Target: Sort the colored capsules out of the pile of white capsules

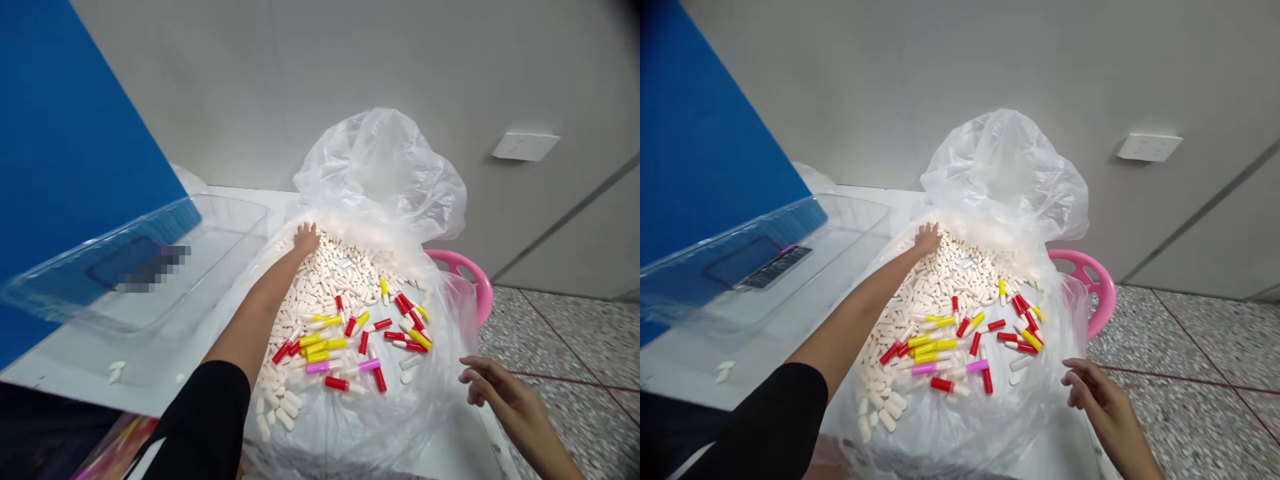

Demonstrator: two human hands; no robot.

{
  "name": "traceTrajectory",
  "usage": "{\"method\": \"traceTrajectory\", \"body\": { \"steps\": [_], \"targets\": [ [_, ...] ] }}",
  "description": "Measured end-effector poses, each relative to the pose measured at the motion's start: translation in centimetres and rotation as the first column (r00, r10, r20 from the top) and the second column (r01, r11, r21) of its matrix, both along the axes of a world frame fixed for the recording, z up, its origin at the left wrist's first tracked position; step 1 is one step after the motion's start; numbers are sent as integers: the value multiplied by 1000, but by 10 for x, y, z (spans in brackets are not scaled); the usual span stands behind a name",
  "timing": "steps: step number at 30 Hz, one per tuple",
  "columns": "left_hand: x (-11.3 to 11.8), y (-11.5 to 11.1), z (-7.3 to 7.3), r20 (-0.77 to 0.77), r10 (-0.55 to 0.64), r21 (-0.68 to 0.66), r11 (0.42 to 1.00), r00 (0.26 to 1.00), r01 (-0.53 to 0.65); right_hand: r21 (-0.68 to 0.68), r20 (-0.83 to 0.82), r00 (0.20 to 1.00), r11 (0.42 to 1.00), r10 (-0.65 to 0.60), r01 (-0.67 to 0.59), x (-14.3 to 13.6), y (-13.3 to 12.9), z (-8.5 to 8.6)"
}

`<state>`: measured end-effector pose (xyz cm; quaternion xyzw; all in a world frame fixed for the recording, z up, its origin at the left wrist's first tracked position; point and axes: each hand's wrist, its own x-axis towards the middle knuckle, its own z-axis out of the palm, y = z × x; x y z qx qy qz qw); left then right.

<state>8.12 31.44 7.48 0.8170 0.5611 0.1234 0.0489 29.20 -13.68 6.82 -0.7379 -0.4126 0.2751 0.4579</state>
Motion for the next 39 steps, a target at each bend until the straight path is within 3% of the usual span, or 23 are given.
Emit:
{"method": "traceTrajectory", "body": {
  "steps": [4, 8, 11, 13, 15, 19, 24, 27, 30, 34, 36, 39],
  "targets": [
    [3, 18, -8, -29, 45, 50, 998, 999, -43, -48, 56, 998, 999, 25, -22, 5, 5, -2],
    [2, 12, -16, -53, 49, 80, 996, 997, -45, -76, 186, 969, 985, 164, -153, 1, 58, 1],
    [-1, -1, -20, -60, 42, 87, 996, 997, -36, -165, 476, 851, 973, 221, -160, 3, 109, -5],
    [-4, -10, -21, -54, 42, 80, 996, 998, -37, -307, 645, 718, 949, 262, -70, 5, 137, -13],
    [-7, -20, -20, -41, 43, 64, 997, 998, -40, -411, 712, 622, 912, 327, -9, 5, 156, -21],
    [-21, -43, -17, 14, 6, 32, 999, 1000, -6, -467, 671, 612, 880, 418, -89, -5, 166, -30],
    [-46, -88, -14, 145, -94, 16, 996, 985, 93, -463, 591, 634, 853, 500, -240, -23, 160, -28],
    [-59, -124, -15, 381, -156, -17, 984, 911, 176, -342, 556, 734, 912, 391, -227, -30, 157, -22],
    [-67, -161, -15, 639, -154, -65, 965, 753, 253, -95, 429, 880, 979, 202, -178, -34, 153, -14],
    [-73, -203, -14, 740, -135, -113, 941, 659, 320, 194, 204, 978, 977, 43, -84, -47, 145, 6],
    [-73, -220, -14, 768, -81, -174, 928, 636, 329, 290, -12, 998, 956, 57, -51, -60, 137, 20],
    [-68, -243, -11, 830, 22, -259, 900, 558, 350, 415, -316, 932, 909, 179, -34, -89, 122, 41]
  ]
}}
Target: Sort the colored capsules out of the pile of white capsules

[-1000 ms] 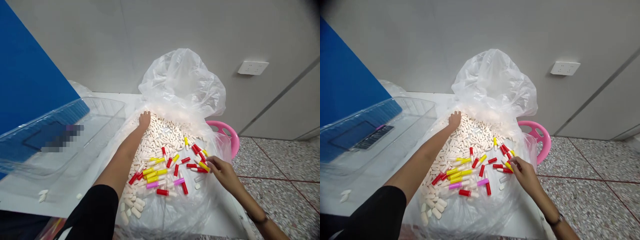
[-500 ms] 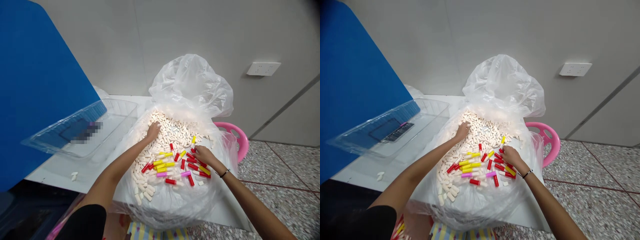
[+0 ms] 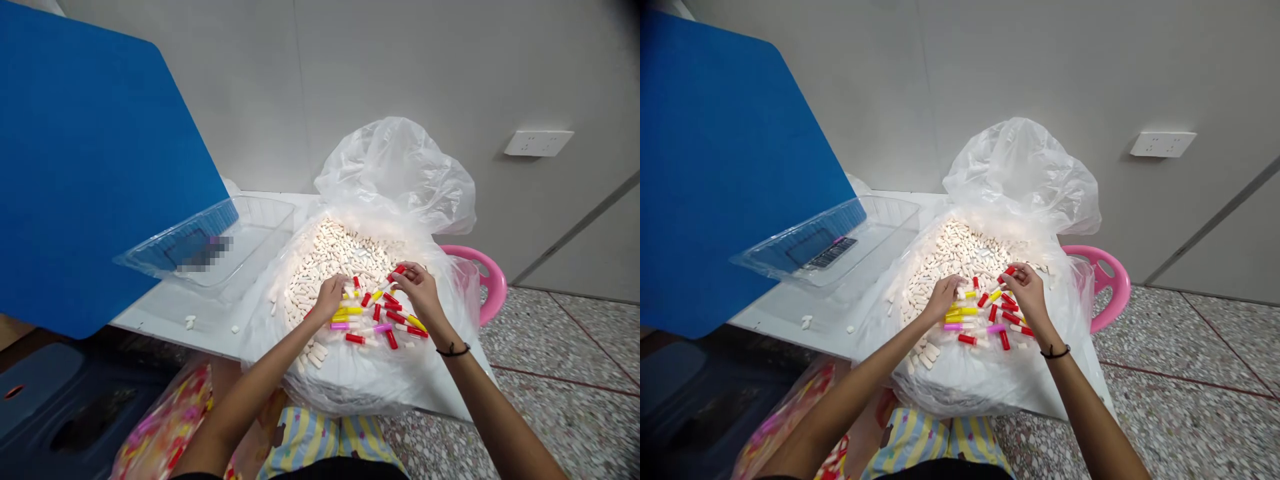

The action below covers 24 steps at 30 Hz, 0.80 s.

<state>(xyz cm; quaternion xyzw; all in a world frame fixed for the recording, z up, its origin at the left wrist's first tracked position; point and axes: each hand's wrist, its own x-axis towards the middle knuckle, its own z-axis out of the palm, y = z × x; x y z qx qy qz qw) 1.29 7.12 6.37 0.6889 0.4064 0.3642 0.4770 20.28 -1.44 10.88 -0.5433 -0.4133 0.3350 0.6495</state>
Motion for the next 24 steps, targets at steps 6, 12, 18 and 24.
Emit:
{"method": "traceTrajectory", "body": {
  "steps": [6, 12, 18, 24],
  "targets": [
    [15, -38, 18, 286, -5, -159, 986, 958, 52, 163, -11, 999, 986, -32, 34, -43, -19, 10],
    [19, -56, 39, 356, 39, -185, 982, 934, 30, 222, -10, 988, 963, -157, 155, -42, -27, 5],
    [24, -68, 42, 379, -15, -136, 988, 925, 72, 65, 58, 983, 982, 173, -176, -46, -36, -3],
    [17, -72, 39, 231, -86, 96, 993, 969, 65, 70, 6, 993, 991, 116, -116, -44, -43, 3]
  ]
}}
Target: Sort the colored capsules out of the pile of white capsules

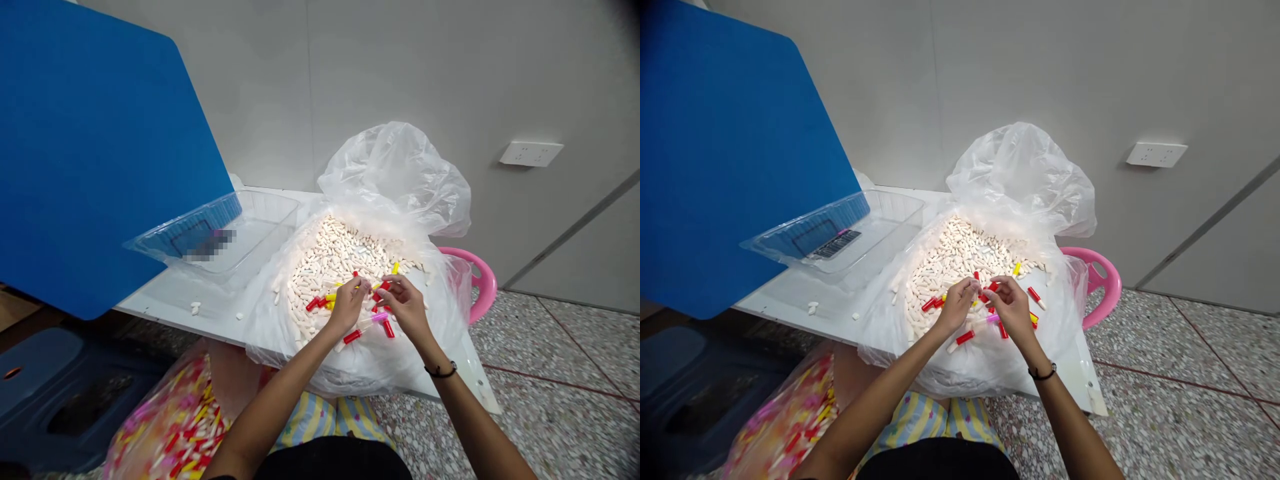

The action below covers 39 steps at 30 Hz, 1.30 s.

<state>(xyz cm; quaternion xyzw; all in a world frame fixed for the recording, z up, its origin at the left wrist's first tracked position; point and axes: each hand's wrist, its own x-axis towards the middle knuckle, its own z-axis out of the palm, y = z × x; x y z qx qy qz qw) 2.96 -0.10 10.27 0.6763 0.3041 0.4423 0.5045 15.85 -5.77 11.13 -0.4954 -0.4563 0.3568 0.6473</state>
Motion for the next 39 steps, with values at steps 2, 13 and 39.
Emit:
{"method": "traceTrajectory", "body": {
  "steps": [2, 13, 39],
  "targets": [
    [-5, -1, 0, -71, -34, 72, 997, 997, 39, 53, -32, 984, 983, -176, 177, 4, -3, 9],
    [-4, -10, 2, -427, 60, 151, 988, 902, 6, 18, 302, 953, 1000, 17, -23, 8, -28, 9],
    [-10, 1, -8, -640, 197, 440, 886, 742, 145, -450, 255, 913, 874, 320, -181, 36, -33, -22]
  ]
}}
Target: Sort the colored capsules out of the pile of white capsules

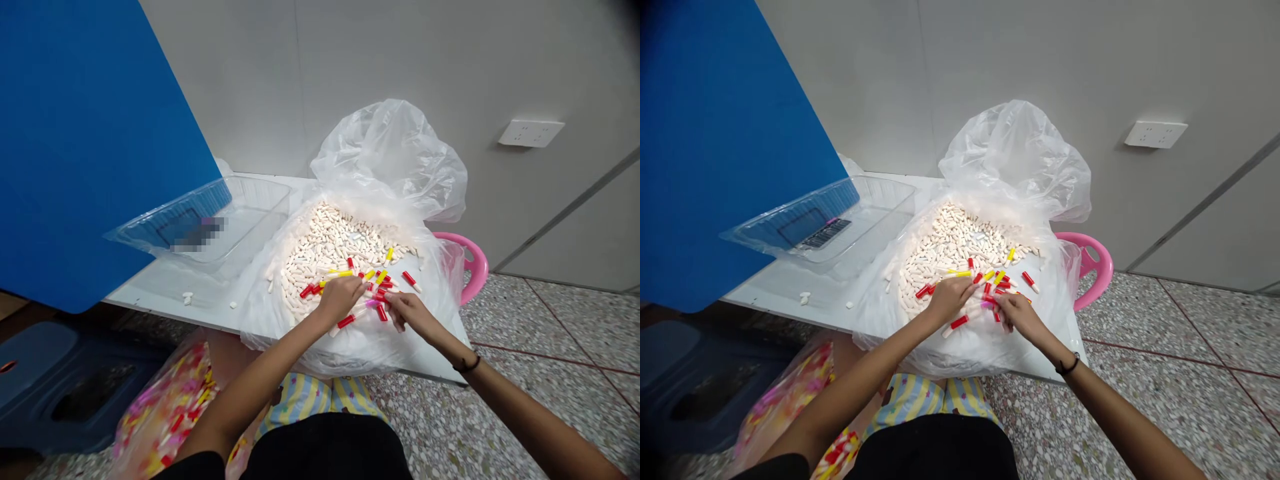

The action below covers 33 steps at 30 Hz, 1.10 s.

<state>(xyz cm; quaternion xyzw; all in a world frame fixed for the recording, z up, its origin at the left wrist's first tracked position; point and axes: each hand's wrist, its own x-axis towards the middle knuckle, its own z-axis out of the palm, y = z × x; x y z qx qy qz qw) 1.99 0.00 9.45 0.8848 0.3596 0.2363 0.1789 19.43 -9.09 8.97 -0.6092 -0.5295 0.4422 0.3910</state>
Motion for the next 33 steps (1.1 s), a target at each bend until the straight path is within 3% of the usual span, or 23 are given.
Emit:
{"method": "traceTrajectory", "body": {
  "steps": [2, 4, 7, 9, 11, 13, 15, 17, 19, 20, 21, 23, 27, 33],
  "targets": [
    [1, 7, -7, 219, 120, -138, 986, 968, -91, 47, 78, 988, 991, -131, 128, 9, 11, -5],
    [4, 12, -13, 379, 260, -360, 926, 888, -117, 127, 313, 928, 978, -201, 168, 22, 23, -8],
    [8, 10, -21, 474, 424, -687, 726, 772, 23, 165, 672, 704, 973, -231, 161, 47, 41, -15],
    [10, 4, -22, 491, 490, -798, 584, 720, 147, 148, 776, 579, 965, -249, 216, 62, 51, -23],
    [12, -3, -22, 508, 499, -832, 496, 702, 250, 108, 797, 554, 959, -241, 262, 73, 59, -31],
    [12, -8, -20, 528, 465, -831, 455, 711, 320, 85, 773, 591, 960, -233, 267, 80, 66, -36],
    [11, -11, -19, 543, 418, -820, 453, 728, 351, 109, 748, 613, 959, -252, 261, 80, 70, -33],
    [9, -12, -18, 553, 366, -798, 492, 748, 349, 178, 656, 683, 945, -322, 275, 71, 70, -23],
    [7, -14, -17, 551, 292, -770, 539, 782, 341, 273, 376, 837, 911, -397, 309, 52, 63, -9],
    [6, -15, -17, 545, 251, -756, 559, 800, 340, 315, 153, 904, 887, -399, 338, 40, 58, -1],
    [6, -17, -16, 540, 213, -743, 575, 814, 343, 335, -32, 936, 878, -351, 341, 25, 52, 6],
    [6, -21, -14, 540, 148, -718, 594, 829, 361, 330, -214, 947, 895, -239, 300, -6, 39, 16],
    [7, -26, -10, 562, 90, -676, 622, 822, 395, 269, -238, 964, 946, -116, 180, -51, 16, 16],
    [-3, -22, -12, 371, 272, -629, 777, 888, 25, 252, -158, 986, 963, -61, 100, -47, -4, 2]
  ]
}}
